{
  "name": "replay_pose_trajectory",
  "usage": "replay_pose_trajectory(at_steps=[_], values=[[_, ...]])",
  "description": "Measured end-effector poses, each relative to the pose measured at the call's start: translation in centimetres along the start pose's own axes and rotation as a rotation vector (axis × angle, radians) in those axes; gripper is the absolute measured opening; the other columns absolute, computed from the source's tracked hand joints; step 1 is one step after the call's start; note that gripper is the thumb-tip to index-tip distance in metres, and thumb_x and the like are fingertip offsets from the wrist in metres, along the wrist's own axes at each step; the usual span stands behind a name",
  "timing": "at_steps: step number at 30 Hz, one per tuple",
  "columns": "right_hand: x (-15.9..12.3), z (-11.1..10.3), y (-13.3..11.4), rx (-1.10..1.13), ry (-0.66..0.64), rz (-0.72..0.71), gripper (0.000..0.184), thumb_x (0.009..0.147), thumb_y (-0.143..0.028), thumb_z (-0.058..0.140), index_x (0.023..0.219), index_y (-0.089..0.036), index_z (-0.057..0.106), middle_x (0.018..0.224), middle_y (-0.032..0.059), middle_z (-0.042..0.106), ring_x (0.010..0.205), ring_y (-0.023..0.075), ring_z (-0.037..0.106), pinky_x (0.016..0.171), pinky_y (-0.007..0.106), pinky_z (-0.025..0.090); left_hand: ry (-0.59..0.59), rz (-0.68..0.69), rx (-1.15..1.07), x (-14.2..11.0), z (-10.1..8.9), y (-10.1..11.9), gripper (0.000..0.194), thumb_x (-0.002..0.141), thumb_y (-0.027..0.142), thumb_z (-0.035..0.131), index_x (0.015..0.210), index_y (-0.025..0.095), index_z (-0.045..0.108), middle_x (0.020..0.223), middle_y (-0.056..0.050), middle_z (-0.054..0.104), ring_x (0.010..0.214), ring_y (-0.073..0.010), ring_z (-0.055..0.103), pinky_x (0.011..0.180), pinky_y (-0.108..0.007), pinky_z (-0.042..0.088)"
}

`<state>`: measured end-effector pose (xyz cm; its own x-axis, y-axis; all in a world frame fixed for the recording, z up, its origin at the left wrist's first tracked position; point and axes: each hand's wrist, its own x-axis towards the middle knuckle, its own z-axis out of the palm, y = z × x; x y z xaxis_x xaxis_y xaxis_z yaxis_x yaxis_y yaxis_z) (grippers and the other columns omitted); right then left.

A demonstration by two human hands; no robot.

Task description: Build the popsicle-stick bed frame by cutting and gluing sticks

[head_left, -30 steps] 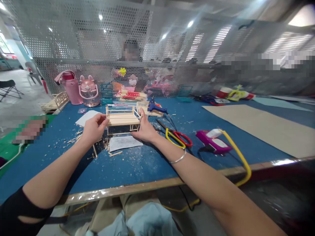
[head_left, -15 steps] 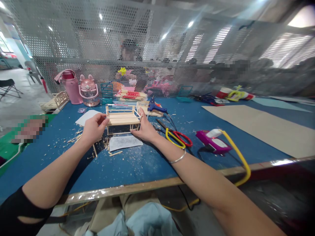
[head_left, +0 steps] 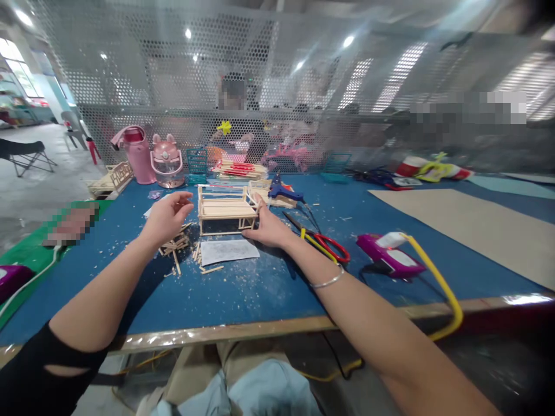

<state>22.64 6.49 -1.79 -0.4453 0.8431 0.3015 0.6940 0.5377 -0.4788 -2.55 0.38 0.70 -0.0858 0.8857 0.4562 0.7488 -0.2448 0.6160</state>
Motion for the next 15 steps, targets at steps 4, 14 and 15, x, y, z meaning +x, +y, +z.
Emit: replay_pose_trajectory(at_steps=[4, 14, 15], values=[[0.0, -2.1, -0.1, -0.077, -0.018, 0.072, 0.086, 0.056, -0.039, 0.068, 0.129, -0.014, 0.031, 0.115, 0.0155, 0.054, 0.091, 0.0242, 0.058, 0.077, 0.034, 0.045, -0.229, -0.079, 0.367, 0.6, -3.6, -1.1, 0.025, 0.071, 0.037, 0.051, 0.081, 0.019, 0.065, 0.075, -0.003, 0.067, 0.067, -0.0157, 0.057, 0.06, -0.024, 0.039], [-0.4, -3.3, -1.5, -0.091, 0.152, -0.066, 0.017, 0.069, -0.033, 0.056, 0.073, -0.02, 0.047, 0.056, -0.0035, 0.05, 0.05, 0.011, 0.044, 0.05, 0.023, 0.032, -0.643, -0.222, 0.513, 1.1, -4.8, -5.1, 0.028, 0.058, 0.031, 0.054, 0.081, 0.02, 0.065, 0.074, 0.0, 0.067, 0.069, -0.015, 0.058, 0.056, -0.021, 0.037], [-0.3, -3.2, -1.3, -0.07, 0.198, -0.051, 0.018, 0.069, -0.033, 0.057, 0.076, -0.02, 0.047, 0.055, -0.0041, 0.049, 0.05, 0.0109, 0.044, 0.05, 0.023, 0.031, -0.631, -0.214, 0.5, 1.0, -4.7, -5.1, 0.027, 0.058, 0.031, 0.054, 0.081, 0.02, 0.065, 0.074, -0.001, 0.067, 0.069, -0.0154, 0.058, 0.057, -0.021, 0.037]])
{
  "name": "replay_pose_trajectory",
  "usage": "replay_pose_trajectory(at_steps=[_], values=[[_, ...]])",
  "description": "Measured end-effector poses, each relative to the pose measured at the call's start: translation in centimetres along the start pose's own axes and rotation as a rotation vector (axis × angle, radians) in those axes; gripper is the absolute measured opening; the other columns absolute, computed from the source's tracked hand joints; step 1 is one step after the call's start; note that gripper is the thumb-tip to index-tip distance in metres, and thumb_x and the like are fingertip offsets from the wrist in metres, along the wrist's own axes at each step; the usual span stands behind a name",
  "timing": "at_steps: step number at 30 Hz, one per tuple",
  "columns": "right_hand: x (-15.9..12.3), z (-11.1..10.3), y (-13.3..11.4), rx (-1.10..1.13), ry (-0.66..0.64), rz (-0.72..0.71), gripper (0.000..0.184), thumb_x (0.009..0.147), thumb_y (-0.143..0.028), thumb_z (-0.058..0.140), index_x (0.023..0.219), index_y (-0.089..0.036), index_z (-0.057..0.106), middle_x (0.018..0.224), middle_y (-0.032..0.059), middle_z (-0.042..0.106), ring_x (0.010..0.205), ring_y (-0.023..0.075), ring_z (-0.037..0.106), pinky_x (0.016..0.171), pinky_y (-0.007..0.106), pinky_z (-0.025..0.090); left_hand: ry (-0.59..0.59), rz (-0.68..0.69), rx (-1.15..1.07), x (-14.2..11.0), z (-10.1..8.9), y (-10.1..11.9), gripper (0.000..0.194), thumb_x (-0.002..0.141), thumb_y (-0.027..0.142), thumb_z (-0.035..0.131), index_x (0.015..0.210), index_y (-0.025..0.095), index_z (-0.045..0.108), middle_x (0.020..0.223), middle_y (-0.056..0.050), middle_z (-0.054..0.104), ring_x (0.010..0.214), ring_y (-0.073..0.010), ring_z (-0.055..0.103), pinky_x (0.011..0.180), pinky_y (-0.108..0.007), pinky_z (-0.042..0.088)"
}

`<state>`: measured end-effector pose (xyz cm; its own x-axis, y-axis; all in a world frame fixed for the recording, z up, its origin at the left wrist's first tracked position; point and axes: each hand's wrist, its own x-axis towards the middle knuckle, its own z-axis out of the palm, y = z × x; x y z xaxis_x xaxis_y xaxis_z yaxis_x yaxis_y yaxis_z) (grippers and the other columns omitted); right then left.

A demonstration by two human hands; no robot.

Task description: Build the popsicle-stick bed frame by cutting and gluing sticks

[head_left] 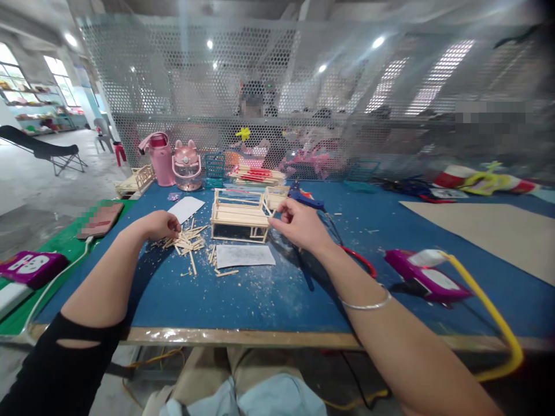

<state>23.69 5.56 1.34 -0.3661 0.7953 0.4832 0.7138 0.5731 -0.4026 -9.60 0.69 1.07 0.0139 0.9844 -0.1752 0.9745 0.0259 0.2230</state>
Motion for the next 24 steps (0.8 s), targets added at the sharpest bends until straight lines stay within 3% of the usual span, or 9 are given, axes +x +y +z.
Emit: replay_pose_trajectory(at_steps=[3, 8, 13, 20, 24], values=[[0.1, 0.1, 0.7, 0.067, 0.033, 0.002, 0.026, 0.067, -0.033, 0.06, 0.085, -0.02, 0.047, 0.055, -0.0051, 0.049, 0.048, 0.011, 0.044, 0.049, 0.023, 0.032, 0.017, 0.022, -0.027, -0.2, 0.1, 0.3, 0.026, 0.056, 0.03, 0.054, 0.077, 0.02, 0.066, 0.073, -0.002, 0.067, 0.067, -0.0159, 0.058, 0.056, -0.022, 0.038], [0.2, 0.4, 1.1, 0.174, -0.057, -0.162, 0.029, 0.075, -0.029, 0.053, 0.102, -0.018, 0.051, 0.066, -0.0015, 0.056, 0.053, 0.011, 0.048, 0.054, 0.023, 0.037, -0.019, 0.048, -0.044, -0.5, 0.3, 0.7, 0.022, 0.055, 0.029, 0.055, 0.072, 0.021, 0.067, 0.071, -0.001, 0.068, 0.067, -0.0158, 0.058, 0.057, -0.022, 0.038], [0.3, 1.2, 0.8, 0.124, 0.015, -0.174, 0.018, 0.077, -0.024, 0.05, 0.09, -0.017, 0.06, 0.067, 0.0007, 0.059, 0.059, 0.0126, 0.051, 0.059, 0.024, 0.038, -0.047, 0.059, 0.009, -0.4, 0.5, 1.4, 0.018, 0.059, 0.026, 0.051, 0.068, 0.021, 0.066, 0.069, -0.001, 0.068, 0.067, -0.0157, 0.058, 0.056, -0.022, 0.038], [0.4, 1.4, 0.7, 0.115, 0.079, -0.147, 0.019, 0.076, -0.022, 0.05, 0.091, -0.017, 0.06, 0.07, 0.0018, 0.061, 0.063, 0.0147, 0.054, 0.063, 0.025, 0.039, 0.139, 0.012, 0.087, -0.5, 0.0, 1.1, 0.022, 0.064, 0.024, 0.048, 0.074, 0.02, 0.067, 0.081, -0.006, 0.07, 0.075, -0.0189, 0.06, 0.063, -0.024, 0.04], [0.3, 1.4, 0.6, 0.113, 0.073, -0.135, 0.018, 0.077, -0.023, 0.05, 0.091, -0.018, 0.06, 0.069, 0.0018, 0.061, 0.063, 0.0147, 0.054, 0.062, 0.025, 0.039, 0.069, -0.002, 0.063, -0.9, -0.4, 0.6, 0.019, 0.06, 0.028, 0.054, 0.072, 0.022, 0.067, 0.074, -0.002, 0.069, 0.069, -0.0178, 0.06, 0.059, -0.022, 0.039]])
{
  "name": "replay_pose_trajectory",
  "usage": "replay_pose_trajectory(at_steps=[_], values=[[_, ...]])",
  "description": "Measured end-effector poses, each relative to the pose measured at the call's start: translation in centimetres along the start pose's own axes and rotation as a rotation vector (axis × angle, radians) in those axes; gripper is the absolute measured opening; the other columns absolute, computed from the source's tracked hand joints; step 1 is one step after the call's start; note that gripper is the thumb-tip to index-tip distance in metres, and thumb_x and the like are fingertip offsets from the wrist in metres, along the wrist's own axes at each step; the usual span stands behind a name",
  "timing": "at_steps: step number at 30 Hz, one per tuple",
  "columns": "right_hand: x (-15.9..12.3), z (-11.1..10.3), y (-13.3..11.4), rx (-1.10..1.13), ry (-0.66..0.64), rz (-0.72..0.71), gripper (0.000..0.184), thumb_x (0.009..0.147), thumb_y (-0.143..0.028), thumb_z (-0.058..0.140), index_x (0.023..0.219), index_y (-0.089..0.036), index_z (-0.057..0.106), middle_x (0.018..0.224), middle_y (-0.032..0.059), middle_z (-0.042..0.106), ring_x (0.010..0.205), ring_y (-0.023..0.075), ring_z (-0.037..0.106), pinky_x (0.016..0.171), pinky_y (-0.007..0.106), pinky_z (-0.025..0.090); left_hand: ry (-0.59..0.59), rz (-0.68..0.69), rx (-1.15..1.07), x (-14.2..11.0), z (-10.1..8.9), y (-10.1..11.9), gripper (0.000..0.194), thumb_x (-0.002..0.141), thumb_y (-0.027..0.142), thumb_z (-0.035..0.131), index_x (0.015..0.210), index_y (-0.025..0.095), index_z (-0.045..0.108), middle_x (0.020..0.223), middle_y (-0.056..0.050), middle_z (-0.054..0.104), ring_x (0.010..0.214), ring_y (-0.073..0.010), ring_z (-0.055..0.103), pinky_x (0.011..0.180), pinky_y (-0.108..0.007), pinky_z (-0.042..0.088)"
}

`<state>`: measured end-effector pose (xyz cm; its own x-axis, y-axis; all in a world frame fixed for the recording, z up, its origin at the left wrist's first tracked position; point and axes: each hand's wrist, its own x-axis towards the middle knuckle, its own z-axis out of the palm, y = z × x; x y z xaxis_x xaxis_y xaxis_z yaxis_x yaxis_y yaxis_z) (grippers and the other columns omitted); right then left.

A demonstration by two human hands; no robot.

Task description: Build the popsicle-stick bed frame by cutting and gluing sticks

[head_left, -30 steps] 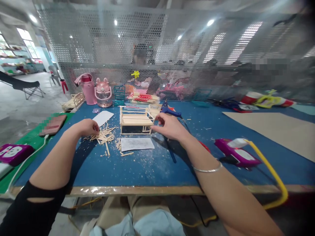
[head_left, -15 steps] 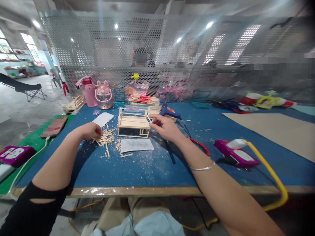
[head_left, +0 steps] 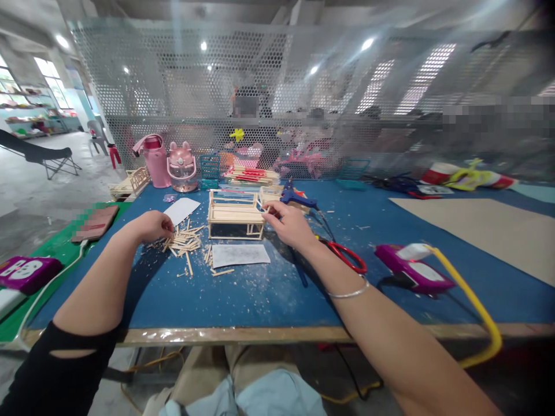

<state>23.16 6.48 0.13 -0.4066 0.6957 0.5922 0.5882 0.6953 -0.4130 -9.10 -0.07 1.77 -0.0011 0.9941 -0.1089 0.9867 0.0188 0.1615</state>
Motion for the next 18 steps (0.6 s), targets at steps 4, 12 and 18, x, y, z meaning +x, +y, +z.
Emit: replay_pose_trajectory(at_steps=[4, 12, 18], values=[[0.0, 0.1, 0.1, 0.012, -0.008, 0.003, 0.018, 0.077, -0.023, 0.049, 0.09, -0.018, 0.059, 0.069, 0.0014, 0.06, 0.061, 0.014, 0.053, 0.06, 0.025, 0.038, -0.097, 0.043, -0.046, 0.2, 0.7, 0.4, 0.019, 0.058, 0.031, 0.056, 0.071, 0.022, 0.067, 0.072, -0.001, 0.069, 0.068, -0.0165, 0.059, 0.058, -0.022, 0.038], [0.0, 0.2, -0.1, 0.031, -0.034, 0.005, 0.016, 0.077, -0.023, 0.048, 0.089, -0.017, 0.058, 0.066, 0.0003, 0.057, 0.057, 0.0125, 0.049, 0.058, 0.024, 0.036, -0.083, 0.05, 0.009, 0.4, 1.0, 0.9, 0.019, 0.059, 0.029, 0.053, 0.069, 0.021, 0.066, 0.072, -0.002, 0.068, 0.066, -0.0162, 0.058, 0.055, -0.022, 0.036], [0.0, 0.3, -0.2, 0.004, -0.004, -0.015, 0.011, 0.077, -0.022, 0.048, 0.083, -0.018, 0.055, 0.067, 0.0011, 0.056, 0.061, 0.0143, 0.05, 0.062, 0.025, 0.037, 0.025, 0.025, -0.016, -0.1, 0.0, 0.5, 0.025, 0.064, 0.034, 0.049, 0.077, 0.02, 0.066, 0.077, -0.004, 0.069, 0.071, -0.0178, 0.06, 0.058, -0.023, 0.038]])
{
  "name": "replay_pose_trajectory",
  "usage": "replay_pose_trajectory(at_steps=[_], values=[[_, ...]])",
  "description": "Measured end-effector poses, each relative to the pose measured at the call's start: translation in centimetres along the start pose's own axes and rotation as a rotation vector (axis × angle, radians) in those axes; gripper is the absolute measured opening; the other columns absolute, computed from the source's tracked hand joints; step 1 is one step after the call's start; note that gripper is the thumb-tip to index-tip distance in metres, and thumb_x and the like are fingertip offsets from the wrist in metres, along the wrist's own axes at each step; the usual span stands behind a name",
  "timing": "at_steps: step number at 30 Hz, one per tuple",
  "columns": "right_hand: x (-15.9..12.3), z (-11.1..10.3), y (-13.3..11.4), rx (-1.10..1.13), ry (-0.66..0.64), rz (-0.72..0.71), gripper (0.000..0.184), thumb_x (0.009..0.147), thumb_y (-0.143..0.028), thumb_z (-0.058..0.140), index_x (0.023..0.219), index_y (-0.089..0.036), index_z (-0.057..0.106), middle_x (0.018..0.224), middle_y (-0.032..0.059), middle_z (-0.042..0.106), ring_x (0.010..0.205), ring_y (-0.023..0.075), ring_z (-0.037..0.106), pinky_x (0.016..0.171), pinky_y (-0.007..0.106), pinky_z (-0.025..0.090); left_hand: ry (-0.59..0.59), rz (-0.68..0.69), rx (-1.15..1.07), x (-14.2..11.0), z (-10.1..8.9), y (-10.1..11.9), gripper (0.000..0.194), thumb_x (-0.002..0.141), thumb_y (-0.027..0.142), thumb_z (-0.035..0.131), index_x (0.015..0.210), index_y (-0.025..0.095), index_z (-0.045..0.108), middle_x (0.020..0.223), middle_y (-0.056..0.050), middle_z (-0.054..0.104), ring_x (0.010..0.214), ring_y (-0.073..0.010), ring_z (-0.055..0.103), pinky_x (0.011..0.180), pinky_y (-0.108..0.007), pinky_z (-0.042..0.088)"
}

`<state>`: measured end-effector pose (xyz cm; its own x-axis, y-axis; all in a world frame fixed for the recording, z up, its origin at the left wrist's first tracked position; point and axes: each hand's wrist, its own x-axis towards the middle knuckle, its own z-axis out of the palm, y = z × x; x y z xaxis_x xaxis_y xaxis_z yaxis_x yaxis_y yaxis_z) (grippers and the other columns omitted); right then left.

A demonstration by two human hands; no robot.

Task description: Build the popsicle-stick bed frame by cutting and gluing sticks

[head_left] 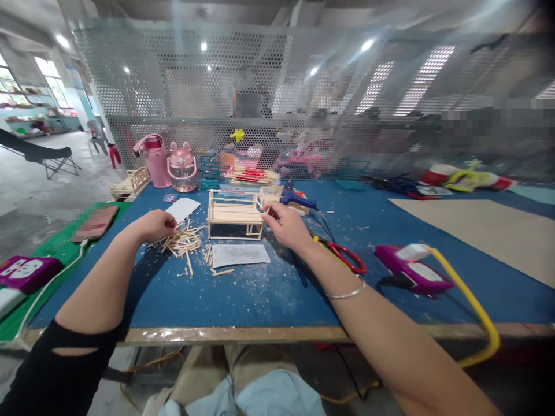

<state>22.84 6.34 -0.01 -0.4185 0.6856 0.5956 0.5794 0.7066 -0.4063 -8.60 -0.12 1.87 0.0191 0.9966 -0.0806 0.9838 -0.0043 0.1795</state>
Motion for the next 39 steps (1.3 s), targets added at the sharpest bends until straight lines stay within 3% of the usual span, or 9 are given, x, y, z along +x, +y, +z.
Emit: replay_pose_trajectory(at_steps=[5, 9, 16, 22, 25, 29, 32, 36, 39], values=[[0.0, 0.0, 0.1, 0.016, -0.026, 0.005, 0.011, 0.077, -0.022, 0.047, 0.084, -0.018, 0.054, 0.066, 0.0003, 0.056, 0.059, 0.0137, 0.049, 0.06, 0.024, 0.036, -0.005, -0.046, 0.019, 0.0, -0.2, -0.5, 0.03, 0.061, 0.028, 0.052, 0.086, 0.021, 0.068, 0.081, -0.004, 0.07, 0.072, -0.0184, 0.061, 0.059, -0.022, 0.04], [0.0, 0.1, 0.1, 0.021, -0.035, 0.009, 0.011, 0.078, -0.022, 0.046, 0.085, -0.019, 0.053, 0.066, 0.0, 0.056, 0.058, 0.0136, 0.049, 0.059, 0.024, 0.036, 0.057, -0.044, 0.095, 0.3, 0.3, -0.1, 0.025, 0.062, 0.034, 0.055, 0.08, 0.021, 0.069, 0.083, -0.006, 0.07, 0.075, -0.0206, 0.061, 0.06, -0.024, 0.039], [-0.1, 0.1, 0.1, 0.018, -0.031, 0.013, 0.012, 0.078, -0.022, 0.046, 0.086, -0.018, 0.054, 0.067, 0.0002, 0.056, 0.061, 0.0137, 0.05, 0.061, 0.024, 0.037, -0.024, -0.021, 0.04, 0.6, 1.5, 1.8, 0.02, 0.066, 0.035, 0.053, 0.068, 0.021, 0.068, 0.074, -0.006, 0.07, 0.07, -0.02, 0.061, 0.057, -0.025, 0.038], [-0.2, 0.2, 0.0, 0.004, -0.027, 0.038, 0.014, 0.078, -0.024, 0.047, 0.088, -0.018, 0.054, 0.07, 0.0006, 0.057, 0.061, 0.0134, 0.05, 0.061, 0.024, 0.036, 0.263, -0.103, -0.025, 0.3, 0.2, 0.6, 0.024, 0.068, 0.034, 0.048, 0.073, 0.018, 0.065, 0.075, -0.008, 0.069, 0.07, -0.0215, 0.061, 0.061, -0.027, 0.04], [-0.2, 0.3, 0.0, 0.003, -0.035, 0.052, 0.014, 0.079, -0.024, 0.047, 0.089, -0.018, 0.054, 0.069, 0.0004, 0.056, 0.06, 0.0132, 0.049, 0.061, 0.024, 0.036, 0.29, -0.152, -0.22, -0.1, -0.1, 0.7, 0.018, 0.066, 0.033, 0.05, 0.069, 0.019, 0.061, 0.063, -0.005, 0.066, 0.062, -0.0191, 0.06, 0.059, -0.026, 0.042], [-0.2, 0.3, -0.1, 0.031, -0.025, 0.042, 0.013, 0.079, -0.024, 0.047, 0.088, -0.018, 0.054, 0.068, -0.0001, 0.055, 0.06, 0.0125, 0.048, 0.061, 0.023, 0.035, 0.061, 0.051, -0.725, -0.9, 0.6, 4.2, 0.02, 0.064, 0.036, 0.055, 0.071, 0.018, 0.053, 0.061, 0.0, 0.062, 0.059, -0.014, 0.058, 0.057, -0.023, 0.044], [-0.3, 0.3, -0.1, 0.05, -0.022, 0.033, 0.013, 0.078, -0.025, 0.047, 0.086, -0.018, 0.054, 0.067, -0.0009, 0.053, 0.058, 0.0118, 0.047, 0.06, 0.022, 0.034, -0.135, 0.118, -0.787, -1.0, 2.1, 8.8, 0.018, 0.065, 0.033, 0.055, 0.073, 0.017, 0.053, 0.063, 0.001, 0.06, 0.054, -0.0114, 0.054, 0.05, -0.021, 0.04], [-0.3, 0.2, 0.0, 0.054, -0.024, 0.029, 0.012, 0.078, -0.024, 0.048, 0.086, -0.018, 0.054, 0.066, -0.0014, 0.053, 0.057, 0.0113, 0.045, 0.058, 0.022, 0.033, 0.03, 0.173, -0.531, -0.1, 4.3, 13.3, 0.009, 0.067, 0.024, 0.053, 0.066, 0.016, 0.057, 0.06, 0.0, 0.059, 0.055, -0.0117, 0.051, 0.052, -0.022, 0.037], [-0.4, 0.2, 0.1, 0.052, -0.027, 0.027, 0.012, 0.079, -0.024, 0.047, 0.086, -0.018, 0.054, 0.066, -0.0014, 0.053, 0.058, 0.0116, 0.046, 0.058, 0.022, 0.033, 0.196, 0.142, -0.405, 0.7, 5.2, 14.2, 0.011, 0.072, 0.021, 0.049, 0.07, 0.017, 0.059, 0.066, -0.002, 0.062, 0.062, -0.014, 0.054, 0.058, -0.024, 0.037]])
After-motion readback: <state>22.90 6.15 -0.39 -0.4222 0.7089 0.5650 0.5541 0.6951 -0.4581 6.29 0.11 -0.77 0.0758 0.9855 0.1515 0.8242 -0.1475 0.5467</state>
